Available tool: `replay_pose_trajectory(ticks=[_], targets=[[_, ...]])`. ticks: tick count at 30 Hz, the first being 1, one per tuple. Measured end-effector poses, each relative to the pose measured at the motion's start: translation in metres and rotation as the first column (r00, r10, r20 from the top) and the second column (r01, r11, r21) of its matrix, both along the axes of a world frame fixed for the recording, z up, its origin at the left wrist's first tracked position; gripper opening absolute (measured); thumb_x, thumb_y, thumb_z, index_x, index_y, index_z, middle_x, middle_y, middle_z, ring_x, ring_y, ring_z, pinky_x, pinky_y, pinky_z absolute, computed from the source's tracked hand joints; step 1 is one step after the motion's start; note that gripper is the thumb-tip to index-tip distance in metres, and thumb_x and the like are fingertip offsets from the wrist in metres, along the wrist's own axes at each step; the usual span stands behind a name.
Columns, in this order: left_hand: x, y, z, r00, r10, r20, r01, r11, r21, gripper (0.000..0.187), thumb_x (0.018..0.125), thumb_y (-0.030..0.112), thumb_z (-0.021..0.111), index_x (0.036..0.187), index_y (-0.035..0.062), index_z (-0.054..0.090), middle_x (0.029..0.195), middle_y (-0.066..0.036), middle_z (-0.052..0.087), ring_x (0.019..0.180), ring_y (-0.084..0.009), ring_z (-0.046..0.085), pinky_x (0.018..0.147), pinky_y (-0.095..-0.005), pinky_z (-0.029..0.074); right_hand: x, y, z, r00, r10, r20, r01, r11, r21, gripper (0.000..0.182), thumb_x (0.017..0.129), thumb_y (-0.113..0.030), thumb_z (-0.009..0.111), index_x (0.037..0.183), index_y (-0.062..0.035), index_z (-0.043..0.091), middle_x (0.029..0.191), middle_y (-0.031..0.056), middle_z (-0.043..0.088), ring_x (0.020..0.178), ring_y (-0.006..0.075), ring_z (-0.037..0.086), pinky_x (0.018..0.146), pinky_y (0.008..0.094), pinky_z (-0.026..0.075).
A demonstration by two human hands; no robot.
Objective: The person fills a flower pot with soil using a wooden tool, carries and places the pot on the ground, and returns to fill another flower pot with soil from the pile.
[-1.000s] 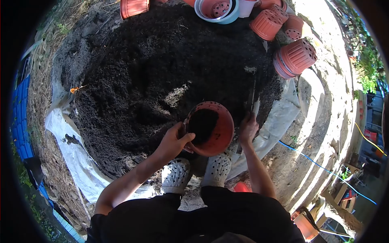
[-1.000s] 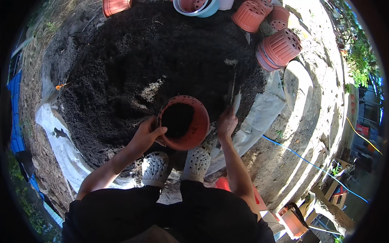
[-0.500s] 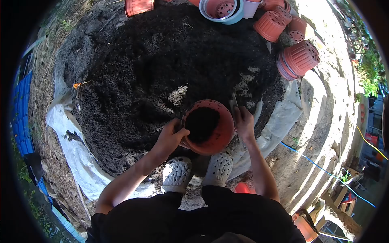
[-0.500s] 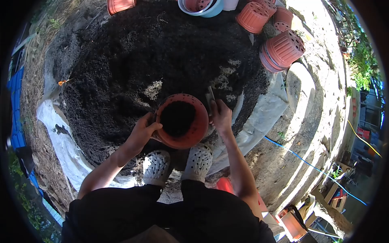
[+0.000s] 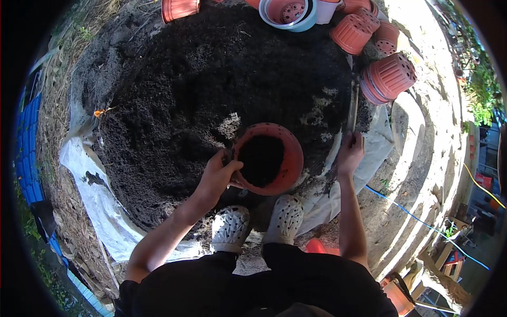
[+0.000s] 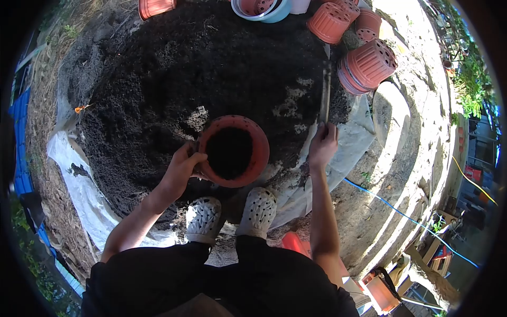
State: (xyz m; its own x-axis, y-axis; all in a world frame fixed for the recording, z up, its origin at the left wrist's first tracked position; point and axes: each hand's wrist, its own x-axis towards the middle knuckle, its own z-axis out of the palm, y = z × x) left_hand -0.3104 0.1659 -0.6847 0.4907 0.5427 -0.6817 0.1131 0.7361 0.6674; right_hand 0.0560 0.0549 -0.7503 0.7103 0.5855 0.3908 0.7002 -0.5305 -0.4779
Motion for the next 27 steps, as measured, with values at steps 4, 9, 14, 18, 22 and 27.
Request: replay_pose_trajectory(ticks=[4,9,14,18,22,27], targets=[[0.002,-0.022,-0.005,0.991,-0.133,-0.007,0.133,0.990,0.041,0.025,0.097,0.003,0.057,0.121,-0.0017,0.051,0.094,-0.011,0.067,0.080,-0.0218,0.073,0.066,-0.0354,0.065,0.021,-0.007,-0.013,0.961,-0.274,0.023,0.274,0.943,-0.191,0.021,0.093,-0.027,0.067,0.098,-0.0078,0.072,0.093,0.0136,0.067,0.083,0.0378,0.067,0.070,0.0498,0.050],[-0.004,-0.023,-0.002,0.993,-0.121,0.000,0.120,0.990,0.073,0.025,0.097,0.000,0.055,0.121,-0.0027,0.051,0.095,-0.012,0.069,0.075,-0.0223,0.073,0.065,-0.0345,0.065,-0.002,-0.013,-0.027,0.970,-0.242,0.022,0.231,0.888,-0.398,0.024,0.091,-0.032,0.067,0.096,-0.0105,0.075,0.096,0.0127,0.069,0.087,0.0382,0.069,0.073,0.0514,0.052],[-0.012,-0.007,0.011,0.991,-0.133,-0.008,0.133,0.990,0.054,0.023,0.097,0.001,0.055,0.119,-0.0030,0.051,0.094,-0.013,0.070,0.071,-0.0220,0.073,0.066,-0.0340,0.064,-0.043,0.003,-0.031,0.983,-0.030,-0.182,-0.053,0.899,-0.435,0.020,0.091,-0.024,0.067,0.090,-0.0050,0.074,0.089,0.0189,0.070,0.084,0.0409,0.069,0.074,0.0510,0.054],[-0.007,-0.007,0.012,0.984,-0.176,-0.021,0.177,0.982,0.061,0.020,0.097,0.002,0.055,0.116,-0.0026,0.052,0.090,-0.013,0.070,0.071,-0.0215,0.073,0.065,-0.0332,0.063,-0.072,0.016,-0.025,0.950,0.208,-0.232,-0.272,0.916,-0.295,0.020,0.091,-0.021,0.067,0.086,-0.0025,0.073,0.084,0.0213,0.070,0.081,0.0421,0.069,0.072,0.0505,0.053],[-0.005,-0.007,0.012,0.985,-0.172,-0.033,0.173,0.984,0.050,0.020,0.096,0.001,0.056,0.115,-0.0033,0.052,0.088,-0.011,0.068,0.070,-0.0204,0.073,0.064,-0.0336,0.064,-0.044,0.026,-0.009,0.974,0.060,-0.220,-0.101,0.979,-0.178,0.022,0.090,-0.020,0.067,0.081,0.0000,0.067,0.085,0.0221,0.068,0.081,0.0453,0.067,0.071,0.0532,0.051],[-0.008,-0.007,0.008,0.988,-0.151,-0.028,0.152,0.987,0.043,0.021,0.096,-0.001,0.057,0.116,-0.0040,0.053,0.089,-0.010,0.065,0.071,-0.0191,0.072,0.062,-0.0344,0.065,0.050,-0.009,-0.017,0.957,-0.290,0.028,0.273,0.860,-0.430,0.024,0.090,-0.024,0.064,0.094,-0.0022,0.074,0.088,0.0225,0.069,0.085,0.0437,0.069,0.075,0.0531,0.053]])
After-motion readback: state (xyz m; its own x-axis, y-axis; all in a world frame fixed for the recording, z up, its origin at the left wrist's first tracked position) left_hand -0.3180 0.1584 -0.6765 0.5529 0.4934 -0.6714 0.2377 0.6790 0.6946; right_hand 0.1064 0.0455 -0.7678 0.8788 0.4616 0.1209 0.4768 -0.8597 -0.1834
